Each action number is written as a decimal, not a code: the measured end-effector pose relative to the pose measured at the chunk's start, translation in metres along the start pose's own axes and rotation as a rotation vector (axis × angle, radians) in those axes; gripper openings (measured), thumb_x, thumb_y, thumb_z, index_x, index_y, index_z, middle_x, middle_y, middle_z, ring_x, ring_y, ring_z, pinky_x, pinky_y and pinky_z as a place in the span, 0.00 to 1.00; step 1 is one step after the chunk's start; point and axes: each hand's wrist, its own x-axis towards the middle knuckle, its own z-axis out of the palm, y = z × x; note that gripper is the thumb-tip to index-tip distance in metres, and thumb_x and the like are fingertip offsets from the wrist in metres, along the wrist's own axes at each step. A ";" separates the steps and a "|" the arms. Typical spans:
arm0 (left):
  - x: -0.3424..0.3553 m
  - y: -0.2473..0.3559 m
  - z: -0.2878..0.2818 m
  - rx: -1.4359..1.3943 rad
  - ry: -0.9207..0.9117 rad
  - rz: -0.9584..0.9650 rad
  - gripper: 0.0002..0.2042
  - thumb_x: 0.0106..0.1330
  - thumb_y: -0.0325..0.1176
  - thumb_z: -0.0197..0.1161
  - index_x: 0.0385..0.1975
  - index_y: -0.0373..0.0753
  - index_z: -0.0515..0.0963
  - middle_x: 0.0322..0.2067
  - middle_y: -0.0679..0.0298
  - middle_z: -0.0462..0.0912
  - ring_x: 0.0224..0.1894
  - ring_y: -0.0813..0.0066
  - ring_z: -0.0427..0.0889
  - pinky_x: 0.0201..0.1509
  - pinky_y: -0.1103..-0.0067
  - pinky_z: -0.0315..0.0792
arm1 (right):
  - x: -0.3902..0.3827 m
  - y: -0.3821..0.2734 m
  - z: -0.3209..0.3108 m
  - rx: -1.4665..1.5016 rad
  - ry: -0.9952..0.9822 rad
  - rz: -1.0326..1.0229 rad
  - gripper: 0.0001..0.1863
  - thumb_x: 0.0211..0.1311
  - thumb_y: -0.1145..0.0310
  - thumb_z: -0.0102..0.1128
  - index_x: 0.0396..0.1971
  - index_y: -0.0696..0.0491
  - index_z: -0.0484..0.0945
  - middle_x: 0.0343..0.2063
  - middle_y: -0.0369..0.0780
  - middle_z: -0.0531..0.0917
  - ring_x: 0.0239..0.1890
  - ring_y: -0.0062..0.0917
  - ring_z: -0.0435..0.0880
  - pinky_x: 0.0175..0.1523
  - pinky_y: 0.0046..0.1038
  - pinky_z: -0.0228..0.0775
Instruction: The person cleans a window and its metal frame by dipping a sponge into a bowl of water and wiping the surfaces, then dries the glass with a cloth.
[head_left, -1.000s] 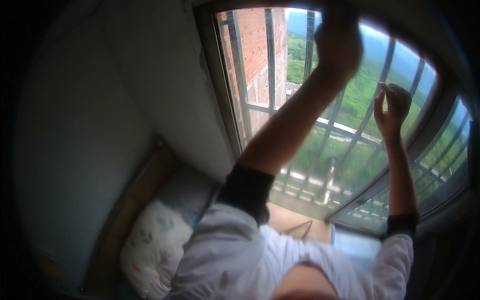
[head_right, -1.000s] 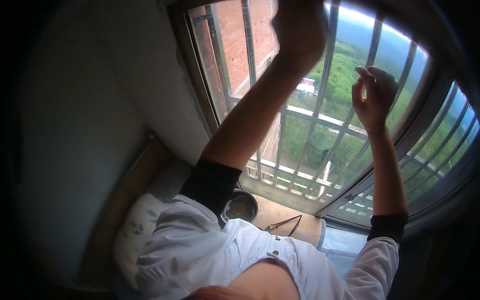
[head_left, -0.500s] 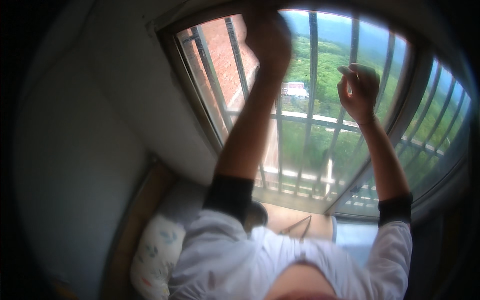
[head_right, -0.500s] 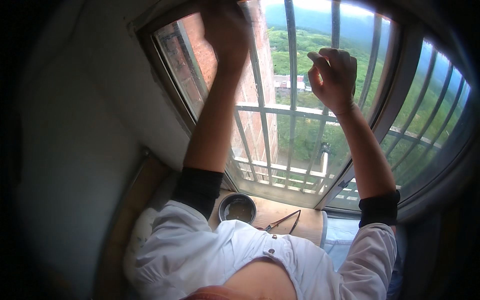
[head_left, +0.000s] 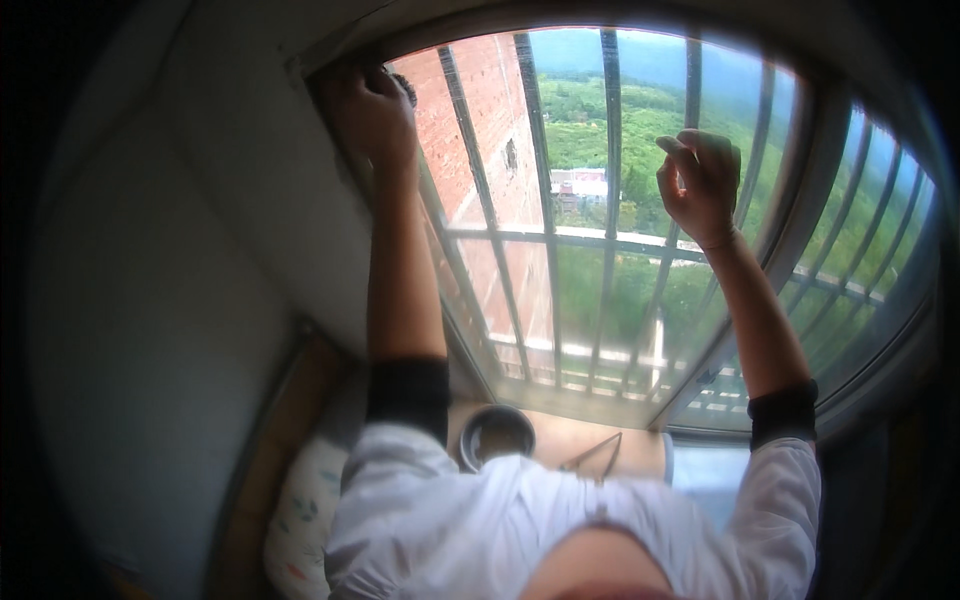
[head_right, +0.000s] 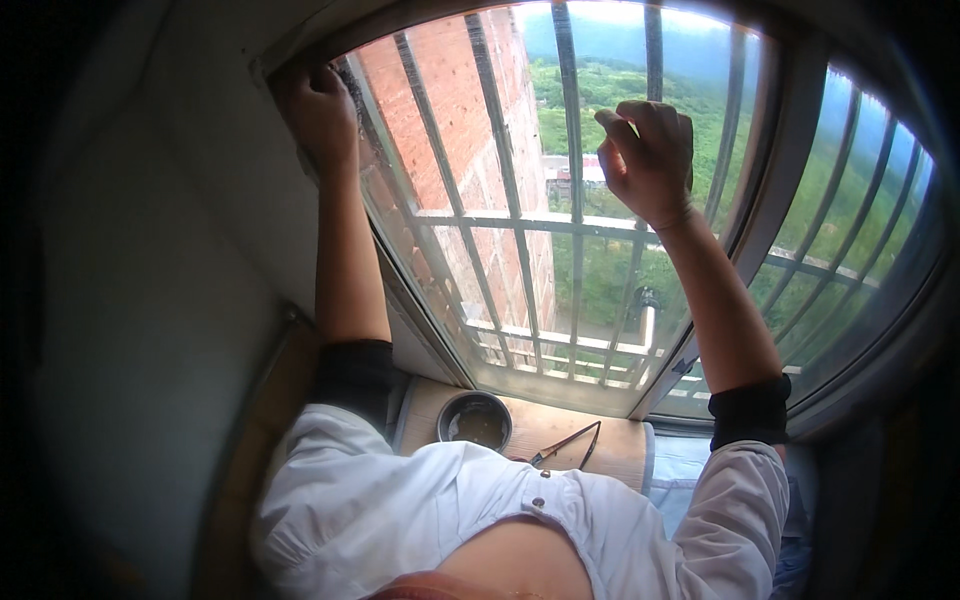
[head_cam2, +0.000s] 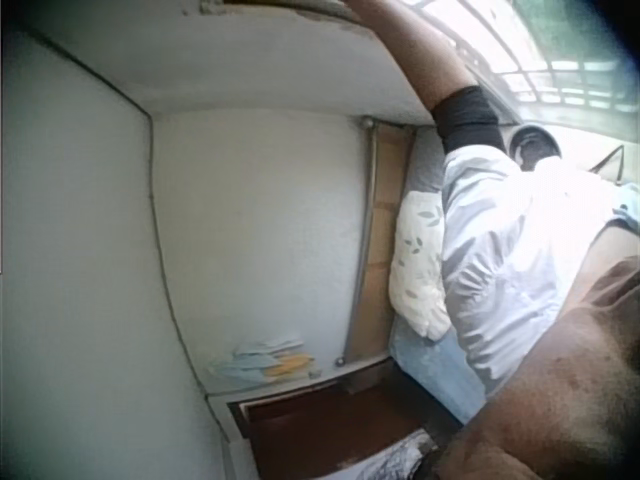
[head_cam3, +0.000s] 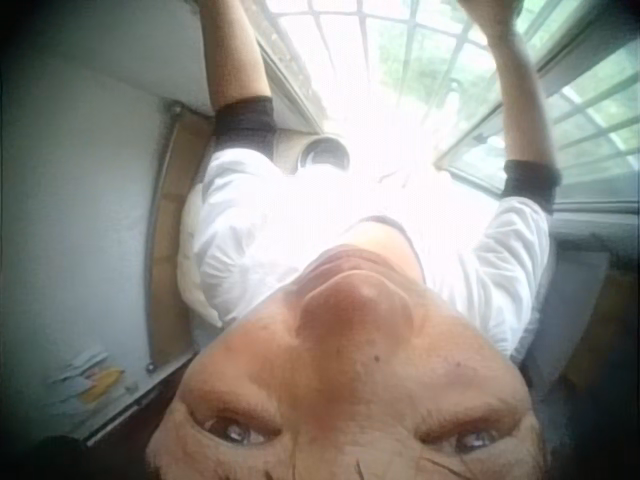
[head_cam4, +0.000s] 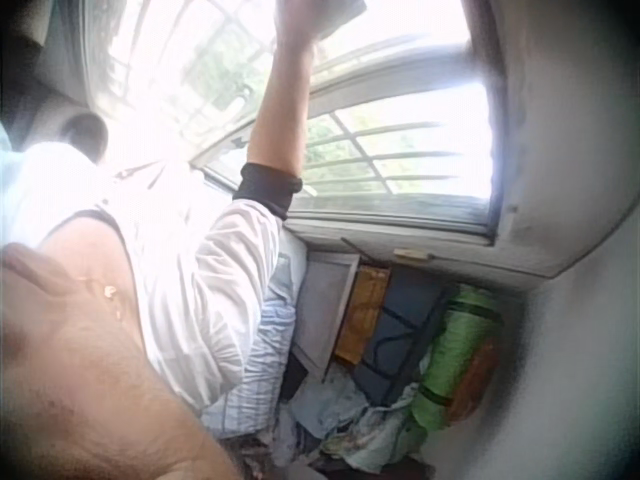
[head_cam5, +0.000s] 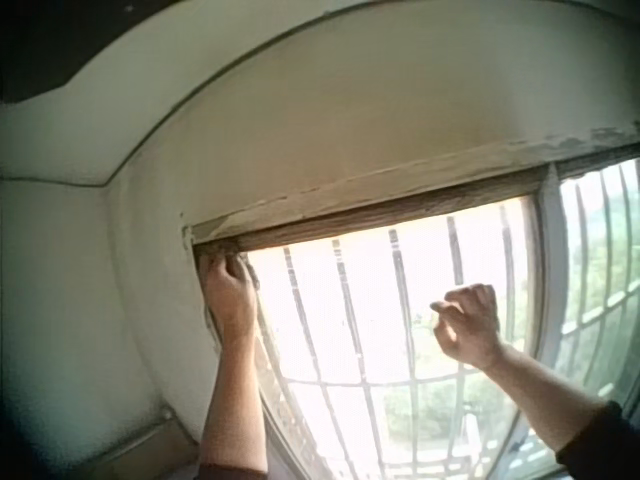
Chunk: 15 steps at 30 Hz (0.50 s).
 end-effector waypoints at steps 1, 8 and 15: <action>0.000 0.010 0.000 0.080 0.033 0.027 0.11 0.63 0.37 0.58 0.38 0.35 0.76 0.39 0.49 0.78 0.39 0.49 0.79 0.40 0.63 0.76 | 0.000 0.000 0.000 -0.003 0.011 -0.002 0.18 0.40 0.77 0.62 0.37 0.49 0.78 0.35 0.35 0.75 0.37 0.30 0.75 0.41 0.33 0.62; -0.047 0.217 0.013 -0.618 0.048 0.232 0.12 0.60 0.24 0.54 0.44 0.37 0.77 0.41 0.53 0.77 0.31 0.56 0.79 0.30 0.72 0.76 | -0.003 0.000 0.001 -0.076 -0.020 -0.008 0.17 0.39 0.76 0.62 0.35 0.49 0.78 0.36 0.35 0.76 0.38 0.31 0.75 0.41 0.34 0.62; -0.020 0.109 0.007 -0.341 0.111 0.397 0.09 0.59 0.26 0.57 0.38 0.43 0.78 0.35 0.57 0.79 0.29 0.60 0.80 0.29 0.69 0.76 | -0.005 -0.001 0.001 -0.054 -0.017 -0.024 0.19 0.41 0.77 0.62 0.38 0.49 0.79 0.36 0.36 0.76 0.38 0.30 0.75 0.42 0.33 0.62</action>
